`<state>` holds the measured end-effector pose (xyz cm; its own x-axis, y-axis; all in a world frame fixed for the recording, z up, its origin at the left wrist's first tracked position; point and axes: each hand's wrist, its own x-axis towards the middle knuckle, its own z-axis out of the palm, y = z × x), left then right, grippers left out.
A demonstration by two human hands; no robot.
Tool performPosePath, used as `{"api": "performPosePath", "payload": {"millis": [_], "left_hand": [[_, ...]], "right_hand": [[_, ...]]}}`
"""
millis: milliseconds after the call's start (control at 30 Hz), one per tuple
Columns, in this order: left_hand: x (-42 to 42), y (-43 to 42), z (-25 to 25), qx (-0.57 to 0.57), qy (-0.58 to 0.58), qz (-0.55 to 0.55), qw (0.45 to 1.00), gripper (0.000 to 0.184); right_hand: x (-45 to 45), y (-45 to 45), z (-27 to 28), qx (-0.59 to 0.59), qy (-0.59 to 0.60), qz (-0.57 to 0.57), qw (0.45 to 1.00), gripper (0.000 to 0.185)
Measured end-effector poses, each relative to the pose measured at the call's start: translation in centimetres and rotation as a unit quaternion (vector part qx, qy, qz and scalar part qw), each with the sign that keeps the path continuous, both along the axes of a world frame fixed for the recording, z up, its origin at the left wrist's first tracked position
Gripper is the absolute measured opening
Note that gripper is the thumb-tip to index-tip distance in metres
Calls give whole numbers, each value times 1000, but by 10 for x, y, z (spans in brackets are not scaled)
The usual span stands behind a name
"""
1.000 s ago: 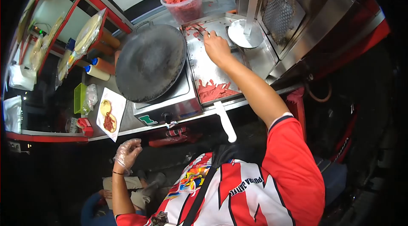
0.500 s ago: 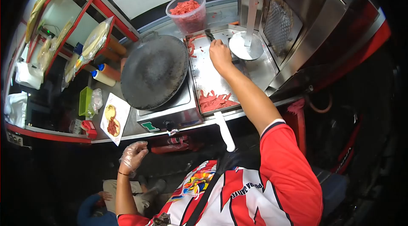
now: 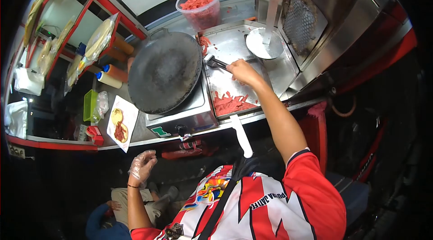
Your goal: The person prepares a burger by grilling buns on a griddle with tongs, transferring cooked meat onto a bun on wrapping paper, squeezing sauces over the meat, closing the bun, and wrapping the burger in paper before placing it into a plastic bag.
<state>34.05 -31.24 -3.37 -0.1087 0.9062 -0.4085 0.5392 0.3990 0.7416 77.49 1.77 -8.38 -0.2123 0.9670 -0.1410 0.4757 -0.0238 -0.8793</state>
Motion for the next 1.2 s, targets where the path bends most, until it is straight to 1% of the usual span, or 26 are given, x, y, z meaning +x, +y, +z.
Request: {"api": "performPosePath", "payload": {"millis": [67, 100, 200, 400, 433, 467, 533, 567, 600, 667, 733, 767, 800, 833, 867, 900, 933, 967, 1000, 1033, 1067, 1133, 1167, 1200], "left_hand": [[0, 2, -2, -10, -33, 12, 999, 32], [0, 5, -2, -14, -48, 19, 999, 31], [5, 11, 2, 16, -22, -19, 999, 31], [-3, -6, 5, 9, -13, 8, 1000, 32], [-9, -12, 0, 12, -15, 17, 1000, 32], [-15, -18, -1, 23, -17, 26, 999, 32], [-24, -30, -2, 43, -23, 46, 998, 33], [-34, -33, -6, 45, -36, 55, 997, 34], [-47, -37, -14, 54, -41, 60, 996, 33], [-61, -35, -3, 55, -62, 82, 993, 33], [-90, -33, -9, 83, -56, 93, 991, 34], [-101, -26, -3, 84, 3, 102, 991, 34], [-119, -23, -1, 93, 46, 100, 990, 35], [-148, -21, -19, 109, -12, 153, 982, 35], [-170, -18, -21, 126, -29, 180, 975, 34], [-191, -12, -15, 145, -7, 189, 971, 31], [-224, -14, -35, 250, 56, 205, 945, 27], [-245, -9, -31, 255, 80, 253, 930, 27], [-275, 0, -63, 286, 47, 319, 902, 28], [-308, 8, -104, 335, -22, 359, 871, 32], [-327, 14, -132, 385, -93, 388, 833, 37], [-304, 36, -119, 350, -149, 486, 787, 38], [-311, 44, -140, 366, -179, 477, 779, 39], [-300, 52, -139, 376, -176, 475, 775, 41]], "right_hand": [[-13, 7, 1, -139, 114, -23, 983, 31], [-24, 14, -4, -152, 174, -54, 971, 29], [-53, 50, -15, -170, 189, -127, 959, 26], [-87, 102, -29, -144, 178, -215, 949, 20], [-89, 108, -32, -147, 193, -229, 943, 19], [-86, 111, -36, -145, 216, -222, 940, 20], [-83, 110, -36, -132, 174, -243, 945, 21], [-76, 105, -34, -98, 179, -229, 952, 20], [-67, 107, -36, -90, 157, -205, 962, 15], [-50, 84, -7, -33, 132, -190, 972, 16], [-30, 72, 13, -23, 118, -170, 978, 21], [-24, 70, 24, -13, 126, -182, 975, 23], [-27, 61, 38, 47, 118, -190, 973, 25], [-22, 46, 68, 17, 99, -155, 983, 27], [-39, 26, 108, 14, 68, -158, 985, 28], [-57, 11, 140, -10, 61, -110, 992, 31], [-74, -3, 173, -33, 55, -61, 996, 34], [-97, -9, 194, -43, 48, 0, 998, 35], [-124, -19, 206, -45, 60, 23, 997, 36], [-150, -26, 219, -48, 54, 75, 995, 36], [-184, -35, 229, -63, 46, 88, 993, 37], [-262, -66, 247, -72, 0, 126, 989, 37], [-299, -79, 248, -76, -34, 150, 985, 36], [-335, -88, 242, -82, -68, 173, 979, 34]]}}
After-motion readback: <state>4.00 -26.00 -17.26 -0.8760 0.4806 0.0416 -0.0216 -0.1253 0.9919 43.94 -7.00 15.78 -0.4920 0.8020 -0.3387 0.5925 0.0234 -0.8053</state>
